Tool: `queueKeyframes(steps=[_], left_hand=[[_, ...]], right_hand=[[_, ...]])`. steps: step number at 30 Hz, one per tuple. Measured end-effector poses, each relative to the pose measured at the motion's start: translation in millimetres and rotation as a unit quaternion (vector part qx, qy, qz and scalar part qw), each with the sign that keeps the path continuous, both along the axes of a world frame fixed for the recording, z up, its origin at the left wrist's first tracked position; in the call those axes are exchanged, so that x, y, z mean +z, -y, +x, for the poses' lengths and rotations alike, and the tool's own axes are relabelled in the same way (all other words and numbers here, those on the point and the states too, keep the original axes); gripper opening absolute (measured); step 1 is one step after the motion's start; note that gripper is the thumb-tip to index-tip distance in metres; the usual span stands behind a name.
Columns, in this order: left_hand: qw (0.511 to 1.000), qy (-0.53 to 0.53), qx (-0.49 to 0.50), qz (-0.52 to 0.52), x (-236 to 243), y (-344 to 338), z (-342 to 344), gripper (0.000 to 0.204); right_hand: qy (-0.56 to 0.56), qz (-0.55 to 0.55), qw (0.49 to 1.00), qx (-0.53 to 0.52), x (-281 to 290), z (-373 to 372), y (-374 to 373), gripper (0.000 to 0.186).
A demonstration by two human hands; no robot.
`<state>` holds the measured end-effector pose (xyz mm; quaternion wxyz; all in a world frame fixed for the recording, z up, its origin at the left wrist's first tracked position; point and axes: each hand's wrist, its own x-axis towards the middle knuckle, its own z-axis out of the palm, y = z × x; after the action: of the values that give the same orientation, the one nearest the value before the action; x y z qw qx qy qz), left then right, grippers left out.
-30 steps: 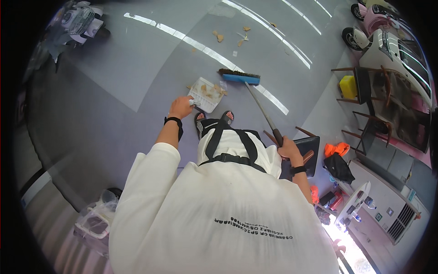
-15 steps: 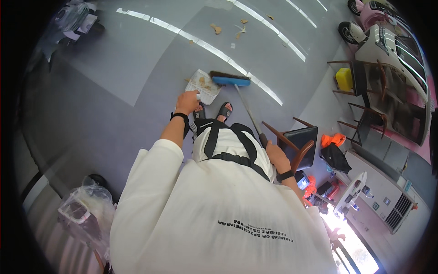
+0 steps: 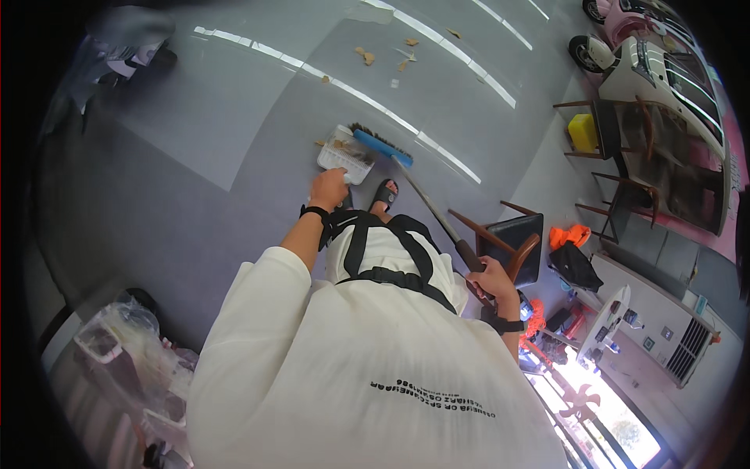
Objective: Sweeping wood shavings and debris from a showroom floor into a hand-held dustpan.
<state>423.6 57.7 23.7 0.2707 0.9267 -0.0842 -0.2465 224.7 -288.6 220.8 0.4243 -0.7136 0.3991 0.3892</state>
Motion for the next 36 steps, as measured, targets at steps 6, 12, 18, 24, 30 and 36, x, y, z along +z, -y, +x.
queueKeyframes(steps=[6, 12, 18, 24, 30, 36], left_hand=[[1.000, 0.009, -0.013, -0.013, -14.8, -20.1, -3.9, 0.030], [0.999, 0.021, 0.025, 0.008, -17.9, -57.5, -3.9, 0.028], [0.986, 0.041, 0.162, 0.021, 1.9, -125.7, 2.3, 0.026], [0.993, 0.045, 0.110, 0.023, 8.4, -196.7, -29.1, 0.028], [0.985, 0.010, 0.159, 0.063, -5.7, -237.8, -74.6, 0.032], [0.976, -0.024, 0.214, 0.035, -54.3, -250.0, -117.8, 0.034]], right_hand=[[0.059, -0.200, 0.928, 0.310, -44.2, -0.1, -45.6, 0.045], [0.033, -0.142, 0.973, 0.180, -32.5, 0.4, -43.0, 0.048], [0.027, 0.038, 0.993, -0.109, -38.3, -3.9, -22.2, 0.046], [0.069, -0.063, 0.992, 0.079, -82.1, 15.4, -62.8, 0.045], [0.112, -0.176, 0.914, 0.347, -114.6, 31.3, -104.9, 0.049], [0.130, -0.197, 0.883, 0.406, -129.1, 13.8, -132.5, 0.038]])
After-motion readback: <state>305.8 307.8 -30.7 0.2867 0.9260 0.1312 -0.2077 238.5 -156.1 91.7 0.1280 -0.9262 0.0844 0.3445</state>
